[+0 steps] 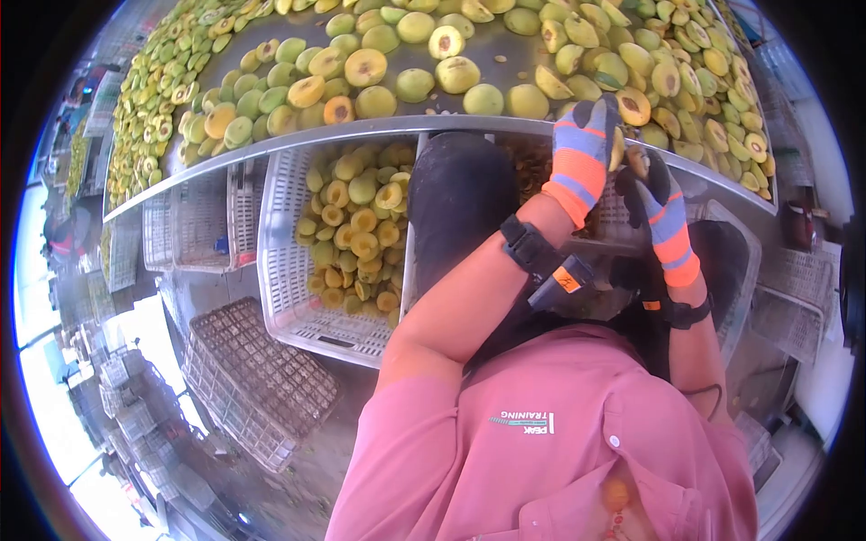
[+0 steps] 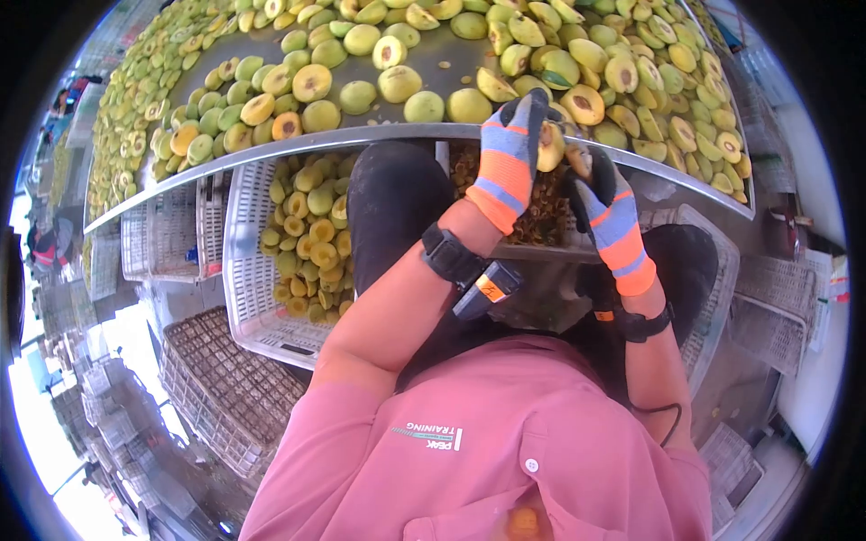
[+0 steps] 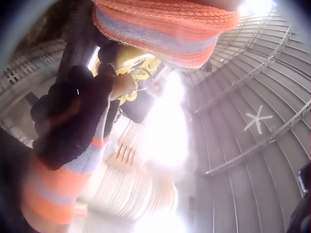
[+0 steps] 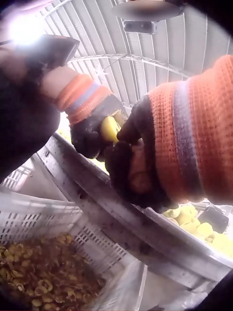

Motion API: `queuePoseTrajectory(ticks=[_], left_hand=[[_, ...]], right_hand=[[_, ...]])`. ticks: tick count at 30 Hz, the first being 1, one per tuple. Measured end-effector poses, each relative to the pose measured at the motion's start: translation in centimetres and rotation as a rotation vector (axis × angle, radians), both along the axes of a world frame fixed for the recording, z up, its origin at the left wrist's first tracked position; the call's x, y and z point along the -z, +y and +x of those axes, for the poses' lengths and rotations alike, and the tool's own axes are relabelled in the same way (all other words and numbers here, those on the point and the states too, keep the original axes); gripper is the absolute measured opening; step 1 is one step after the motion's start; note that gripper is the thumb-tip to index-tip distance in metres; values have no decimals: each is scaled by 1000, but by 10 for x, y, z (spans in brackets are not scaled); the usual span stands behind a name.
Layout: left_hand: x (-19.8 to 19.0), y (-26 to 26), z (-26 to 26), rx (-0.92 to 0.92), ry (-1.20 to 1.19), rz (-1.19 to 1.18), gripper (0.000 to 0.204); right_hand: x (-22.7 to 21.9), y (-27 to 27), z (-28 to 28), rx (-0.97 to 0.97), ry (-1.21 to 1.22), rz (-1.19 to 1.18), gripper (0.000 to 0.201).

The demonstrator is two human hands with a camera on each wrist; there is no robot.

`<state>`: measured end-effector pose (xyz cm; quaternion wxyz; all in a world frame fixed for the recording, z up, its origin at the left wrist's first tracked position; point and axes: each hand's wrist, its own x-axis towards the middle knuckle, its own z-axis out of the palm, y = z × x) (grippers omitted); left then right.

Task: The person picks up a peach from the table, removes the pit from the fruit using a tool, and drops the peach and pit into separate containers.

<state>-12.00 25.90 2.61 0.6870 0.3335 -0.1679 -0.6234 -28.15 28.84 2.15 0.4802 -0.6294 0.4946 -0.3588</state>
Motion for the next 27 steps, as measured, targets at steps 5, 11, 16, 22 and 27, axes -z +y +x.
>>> queuePoseTrajectory(ticks=[5, 11, 16, 22, 27], left_hand=[[3, -3, 9, 133, 109, 27, 26], [-8, 20, -10, 37, -843, -116, 43], [-58, 54, 24, 33, -1391, -147, 43], [-33, 91, 185, -475, -942, 138, 13], [138, 145, 308, -29, -1914, 945, 50]], right_hand=[[-14, 2, 1, 66, -40, 68, 42], [-13, -3, 0, -9, -275, 358, 34], [7, -4, -9, 9, -211, 309, 30], [-19, 12, 6, 162, -478, 495, 22], [-26, 16, 18, -43, -280, 653, 21]])
